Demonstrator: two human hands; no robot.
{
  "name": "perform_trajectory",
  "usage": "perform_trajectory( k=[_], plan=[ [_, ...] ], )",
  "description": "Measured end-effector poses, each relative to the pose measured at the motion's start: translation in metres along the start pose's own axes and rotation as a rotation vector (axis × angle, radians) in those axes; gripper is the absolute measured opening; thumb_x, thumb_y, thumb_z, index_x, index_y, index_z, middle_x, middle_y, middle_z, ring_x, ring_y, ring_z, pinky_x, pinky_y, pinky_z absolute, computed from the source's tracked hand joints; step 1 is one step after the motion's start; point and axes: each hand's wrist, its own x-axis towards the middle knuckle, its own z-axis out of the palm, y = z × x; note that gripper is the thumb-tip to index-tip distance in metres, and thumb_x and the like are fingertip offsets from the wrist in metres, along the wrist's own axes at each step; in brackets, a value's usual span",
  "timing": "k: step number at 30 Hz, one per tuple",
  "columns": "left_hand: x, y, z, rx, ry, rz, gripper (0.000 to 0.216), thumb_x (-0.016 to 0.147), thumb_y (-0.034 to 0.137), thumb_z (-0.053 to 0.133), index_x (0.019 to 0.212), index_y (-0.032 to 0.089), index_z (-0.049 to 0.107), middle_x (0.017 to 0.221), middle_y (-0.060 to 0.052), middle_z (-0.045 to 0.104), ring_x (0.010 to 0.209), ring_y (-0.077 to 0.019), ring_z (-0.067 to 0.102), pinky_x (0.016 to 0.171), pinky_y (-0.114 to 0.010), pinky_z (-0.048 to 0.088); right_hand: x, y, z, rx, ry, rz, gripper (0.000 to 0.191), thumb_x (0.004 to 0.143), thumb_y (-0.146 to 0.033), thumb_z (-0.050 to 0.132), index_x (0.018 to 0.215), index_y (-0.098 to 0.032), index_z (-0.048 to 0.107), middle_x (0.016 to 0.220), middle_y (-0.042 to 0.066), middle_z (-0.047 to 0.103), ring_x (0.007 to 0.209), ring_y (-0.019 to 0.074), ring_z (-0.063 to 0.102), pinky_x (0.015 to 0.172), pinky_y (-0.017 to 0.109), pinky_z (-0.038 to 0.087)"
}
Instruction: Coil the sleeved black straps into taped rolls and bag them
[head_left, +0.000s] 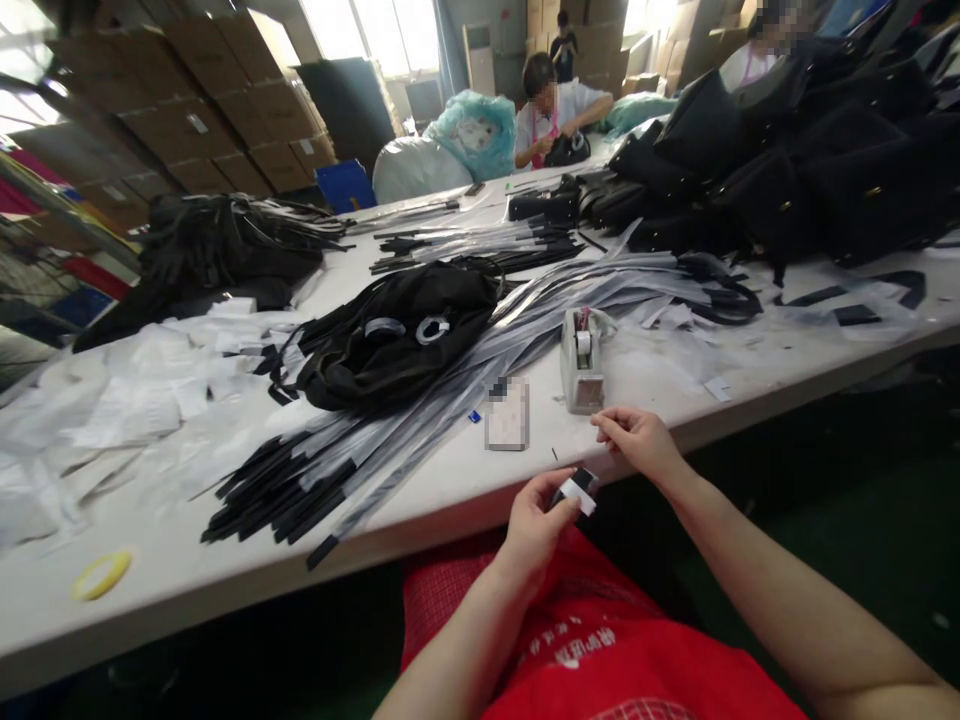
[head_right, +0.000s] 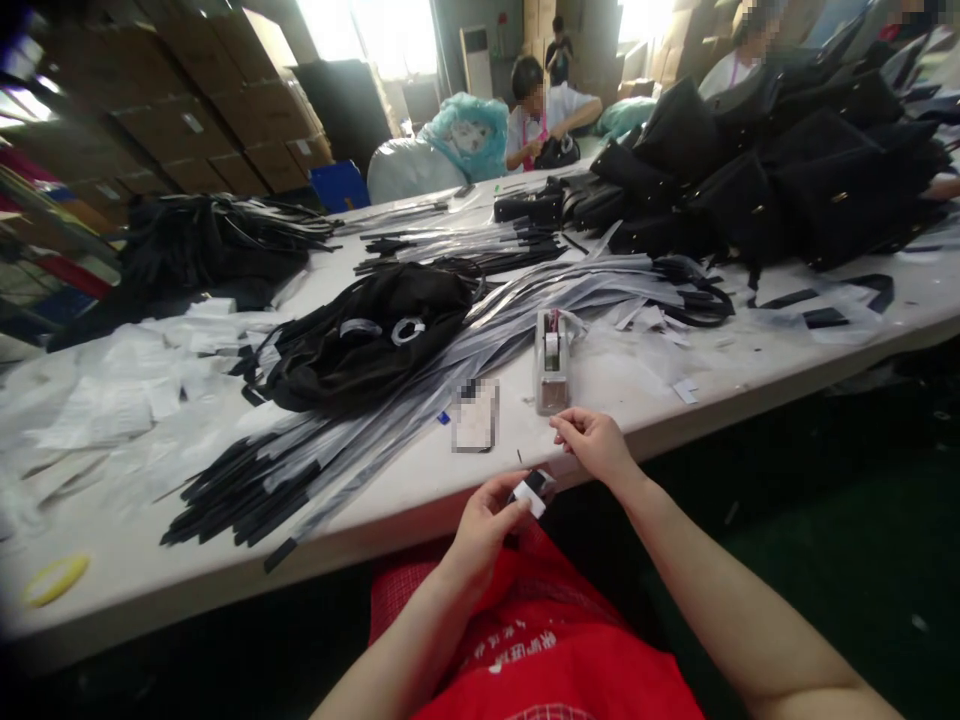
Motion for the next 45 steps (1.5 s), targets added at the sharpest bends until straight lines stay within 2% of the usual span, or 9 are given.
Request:
perform_trajectory(
  k=[6,9,20,26,33,36,40,42,45],
  plan=[
    [0.007,0.001,-0.005,0.086,0.097,0.067,0.043,0.068,0.035,0.081,0.105,0.015,0.072,0.103,-0.011,0.074,0.092,-0.023,0.067,0.089,-0.036,0.051,-0.059,-0.027,0.001,0.068,-0.384,0.035,0.037,0.084,-0.051,0.063,0.074,-0.015,0.065,0.052,-0.002,0.058,0.045,0.0078,0.048,0.044,0.019,0.036],
    [0.008,0.003,-0.004,0.112,0.093,0.096,0.042,0.069,0.034,0.08,0.106,0.015,0.071,0.103,-0.011,0.074,0.093,-0.0232,0.067,0.09,-0.037,0.052,-0.072,-0.026,0.009,0.051,-0.46,0.082,0.04,0.083,-0.053,0.063,0.071,-0.015,0.063,0.05,-0.003,0.055,0.044,0.0073,0.044,0.043,0.019,0.031],
    [0.002,0.008,-0.006,0.195,0.071,0.154,0.04,0.074,0.037,0.076,0.107,0.015,0.07,0.104,-0.011,0.073,0.094,-0.0219,0.068,0.089,-0.036,0.053,-0.07,-0.011,0.024,0.051,-0.449,0.196,0.047,0.076,-0.062,0.067,0.063,-0.017,0.06,0.045,-0.005,0.052,0.038,0.0061,0.039,0.04,0.02,0.026],
    [-0.005,0.015,0.003,0.249,0.17,0.187,0.038,0.076,0.038,0.075,0.106,0.014,0.069,0.094,-0.008,0.074,0.084,-0.0201,0.069,0.08,-0.034,0.055,-0.071,-0.015,0.025,0.289,-0.542,0.26,0.043,0.073,-0.057,0.073,0.073,-0.015,0.064,0.064,0.001,0.066,0.053,0.009,0.057,0.054,0.021,0.047],
    [-0.026,0.024,0.018,0.701,0.179,0.665,0.031,0.086,0.027,0.065,0.116,0.021,0.066,0.106,-0.009,0.07,0.101,-0.024,0.065,0.094,-0.039,0.051,-0.071,-0.017,0.034,0.371,-0.325,0.123,0.043,0.063,-0.055,0.081,0.071,-0.015,0.07,0.065,0.002,0.067,0.059,0.0136,0.057,0.057,0.025,0.047],
    [-0.03,0.021,0.023,0.76,0.159,0.72,0.034,0.085,0.027,0.066,0.118,0.023,0.064,0.115,-0.011,0.063,0.105,-0.0249,0.063,0.093,-0.039,0.052,-0.07,-0.015,0.037,0.365,-0.244,0.114,0.045,0.058,-0.057,0.081,0.065,-0.015,0.069,0.059,0.002,0.064,0.055,0.0145,0.053,0.053,0.026,0.044],
    [-0.031,0.016,0.028,0.758,0.082,0.67,0.037,0.081,0.03,0.071,0.117,0.025,0.064,0.138,-0.013,0.048,0.116,-0.0277,0.059,0.096,-0.04,0.051,-0.068,-0.015,0.037,0.25,-0.169,0.088,0.041,0.057,-0.053,0.078,0.052,-0.017,0.059,0.052,0.001,0.059,0.049,0.013,0.048,0.049,0.027,0.042],
    [-0.029,0.016,0.026,0.703,0.043,0.66,0.035,0.083,0.027,0.068,0.117,0.024,0.063,0.131,-0.013,0.055,0.115,-0.027,0.059,0.098,-0.041,0.05,-0.067,-0.016,0.034,0.162,-0.204,0.075,0.043,0.059,-0.055,0.075,0.05,-0.017,0.055,0.049,0.0,0.056,0.048,0.0127,0.047,0.048,0.026,0.041],
    [-0.023,0.024,0.014,0.619,0.083,0.619,0.027,0.088,0.026,0.061,0.114,0.021,0.064,0.116,-0.011,0.065,0.11,-0.0257,0.061,0.099,-0.041,0.048,-0.069,-0.014,0.025,0.068,-0.404,0.115,0.043,0.071,-0.059,0.067,0.064,-0.017,0.062,0.054,0.0,0.059,0.049,0.0135,0.051,0.048,0.025,0.043]
  ],
)
